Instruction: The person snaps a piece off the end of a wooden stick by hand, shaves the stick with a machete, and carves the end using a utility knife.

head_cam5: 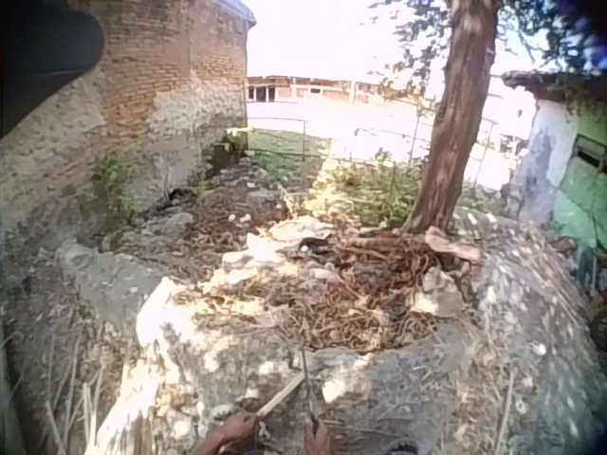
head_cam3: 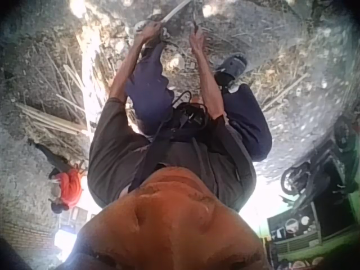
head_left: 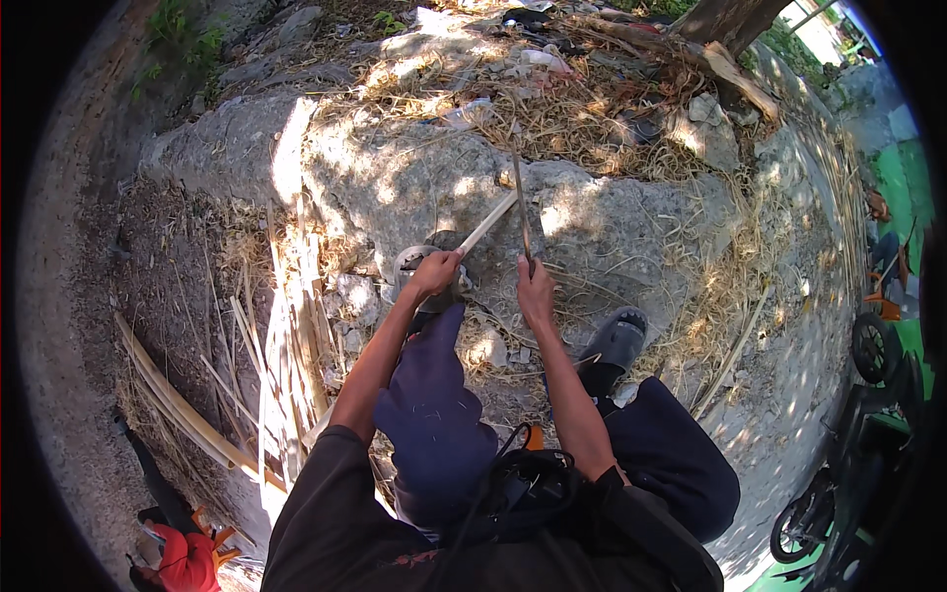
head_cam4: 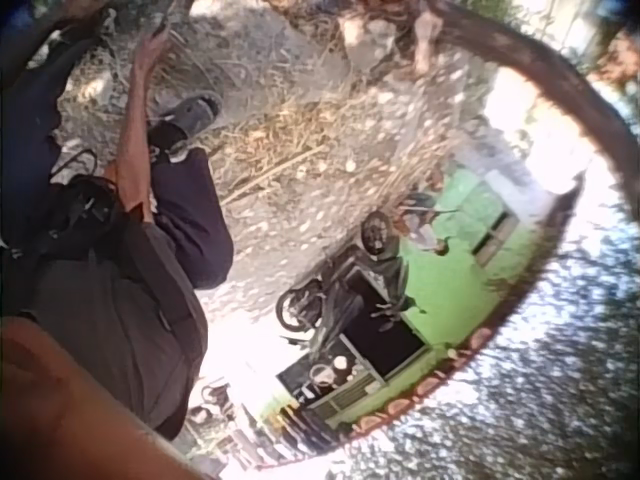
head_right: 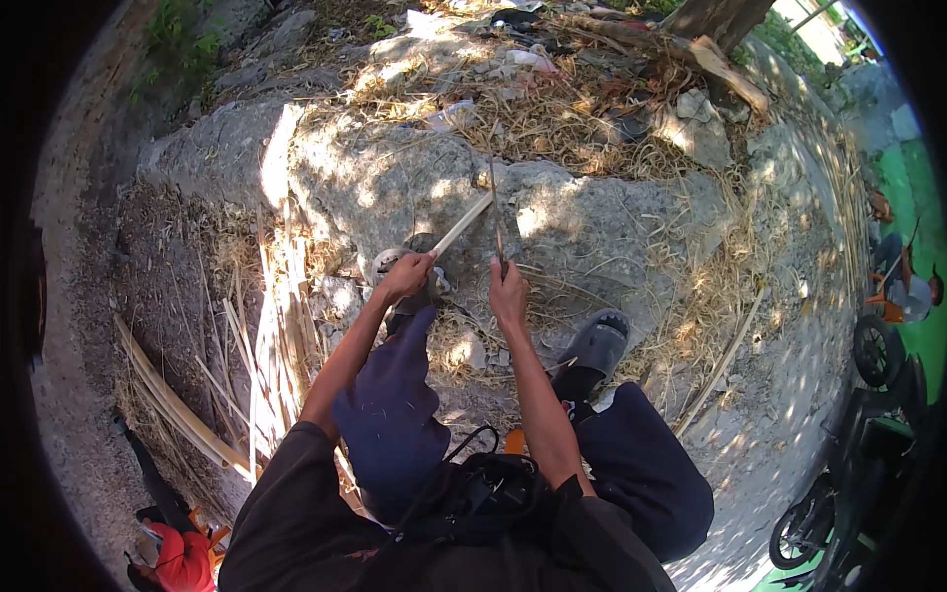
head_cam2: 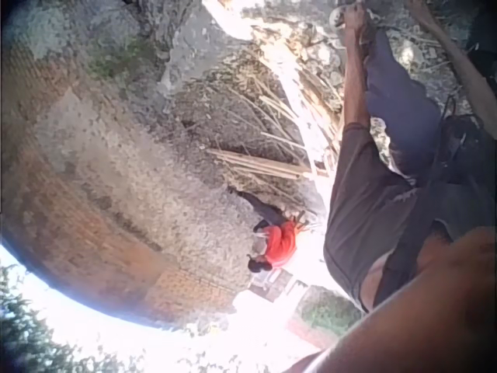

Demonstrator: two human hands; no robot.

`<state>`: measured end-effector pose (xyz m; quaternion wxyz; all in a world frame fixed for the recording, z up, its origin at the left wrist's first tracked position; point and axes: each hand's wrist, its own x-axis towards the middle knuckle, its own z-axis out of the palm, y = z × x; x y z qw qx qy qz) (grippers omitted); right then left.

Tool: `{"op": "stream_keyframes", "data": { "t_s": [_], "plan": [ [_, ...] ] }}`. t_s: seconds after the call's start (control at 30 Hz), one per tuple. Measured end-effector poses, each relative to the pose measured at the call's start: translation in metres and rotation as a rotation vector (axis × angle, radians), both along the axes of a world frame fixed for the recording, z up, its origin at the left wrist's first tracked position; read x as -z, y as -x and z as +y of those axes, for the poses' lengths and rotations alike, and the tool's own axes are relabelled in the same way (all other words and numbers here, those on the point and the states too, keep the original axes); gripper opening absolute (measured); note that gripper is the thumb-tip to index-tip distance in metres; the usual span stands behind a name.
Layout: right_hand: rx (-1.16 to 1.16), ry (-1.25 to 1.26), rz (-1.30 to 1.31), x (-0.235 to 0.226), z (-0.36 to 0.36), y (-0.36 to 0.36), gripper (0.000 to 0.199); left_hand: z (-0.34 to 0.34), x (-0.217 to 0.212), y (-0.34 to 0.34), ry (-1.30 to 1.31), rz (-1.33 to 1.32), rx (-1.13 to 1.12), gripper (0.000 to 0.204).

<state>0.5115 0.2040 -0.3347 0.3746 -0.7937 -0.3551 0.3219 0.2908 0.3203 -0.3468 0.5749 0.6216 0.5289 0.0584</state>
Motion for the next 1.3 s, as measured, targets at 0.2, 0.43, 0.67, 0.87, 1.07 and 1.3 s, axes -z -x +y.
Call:
{"op": "stream_keyframes", "data": {
  "t_s": [0.2,0.43,0.67,0.87,1.07,1.3],
  "plan": [
    [0.017,0.006,-0.006,-0.005,0.000,-0.002,0.050,-0.002,-0.011,-0.005,0.024,0.024,0.002,0.055],
    [-0.002,0.011,0.048,-0.007,0.001,-0.002,0.050,-0.006,-0.005,-0.006,-0.119,0.087,-0.008,0.057],
    [-0.013,0.038,0.036,-0.005,0.000,0.000,0.052,-0.007,-0.007,-0.004,-0.128,0.096,-0.008,0.058],
    [0.002,0.015,0.020,0.000,-0.003,-0.001,0.051,-0.006,-0.008,-0.007,-0.091,0.153,0.049,0.060],
    [0.004,0.004,0.043,-0.002,-0.002,0.002,0.050,-0.008,-0.008,-0.006,-0.154,0.104,0.010,0.057],
    [0.006,0.016,0.041,-0.005,-0.003,0.001,0.049,-0.008,-0.009,-0.009,-0.160,0.137,0.062,0.059]
  ]
}}
